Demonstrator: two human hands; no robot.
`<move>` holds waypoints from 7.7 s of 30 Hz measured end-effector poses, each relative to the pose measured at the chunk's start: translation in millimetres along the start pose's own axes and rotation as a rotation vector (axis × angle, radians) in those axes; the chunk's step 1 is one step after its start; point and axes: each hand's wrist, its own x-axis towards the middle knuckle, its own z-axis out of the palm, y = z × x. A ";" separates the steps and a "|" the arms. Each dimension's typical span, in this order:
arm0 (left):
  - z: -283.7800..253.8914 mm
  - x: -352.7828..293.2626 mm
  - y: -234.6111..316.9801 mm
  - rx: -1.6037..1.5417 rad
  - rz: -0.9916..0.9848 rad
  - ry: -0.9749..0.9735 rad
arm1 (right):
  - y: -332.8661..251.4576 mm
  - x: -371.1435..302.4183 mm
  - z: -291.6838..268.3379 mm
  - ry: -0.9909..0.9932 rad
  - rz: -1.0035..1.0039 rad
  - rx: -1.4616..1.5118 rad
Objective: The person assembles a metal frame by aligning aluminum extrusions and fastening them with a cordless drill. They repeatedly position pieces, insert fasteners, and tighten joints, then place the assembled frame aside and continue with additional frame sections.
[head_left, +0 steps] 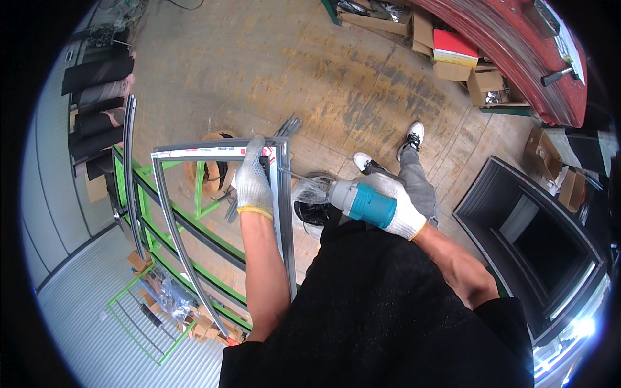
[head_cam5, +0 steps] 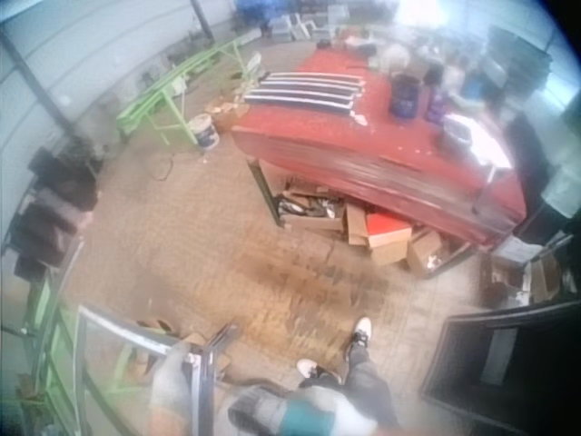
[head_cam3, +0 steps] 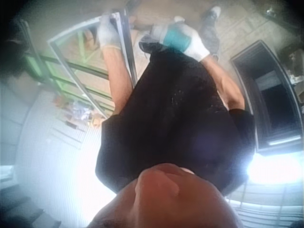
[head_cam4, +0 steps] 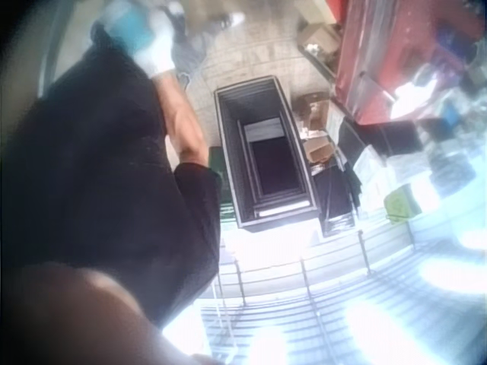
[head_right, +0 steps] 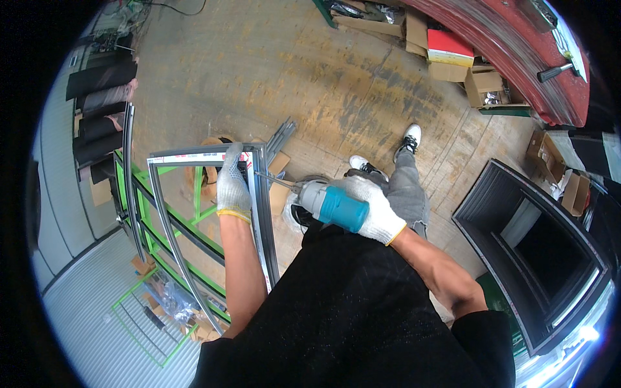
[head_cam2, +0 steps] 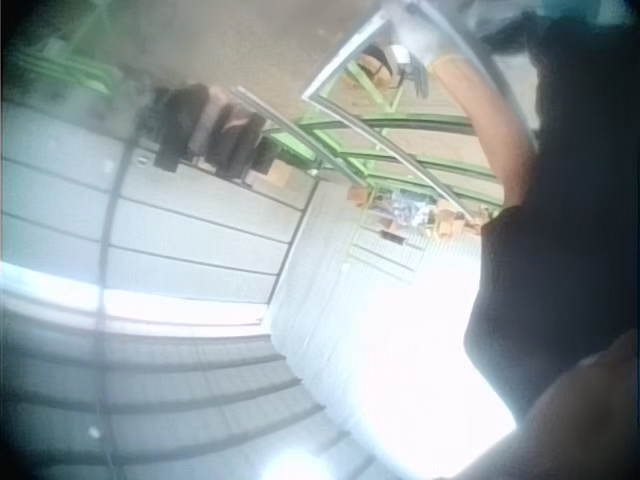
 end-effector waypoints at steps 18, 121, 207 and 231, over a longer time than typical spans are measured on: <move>-12.6 16.2 -12.1 0.058 0.053 0.031 | 17.0 2.4 -4.5 0.081 -0.293 -0.360; 129.7 -61.8 -87.2 -1.239 0.283 0.876 | -200.2 288.1 -58.1 -0.958 0.439 -0.857; 15.0 -129.9 -209.3 -0.630 0.226 0.977 | -143.6 270.1 -81.7 -0.742 -0.032 -0.786; 109.1 -63.8 -137.9 -0.245 0.047 0.513 | -422.9 230.3 -337.9 0.832 -0.944 -0.697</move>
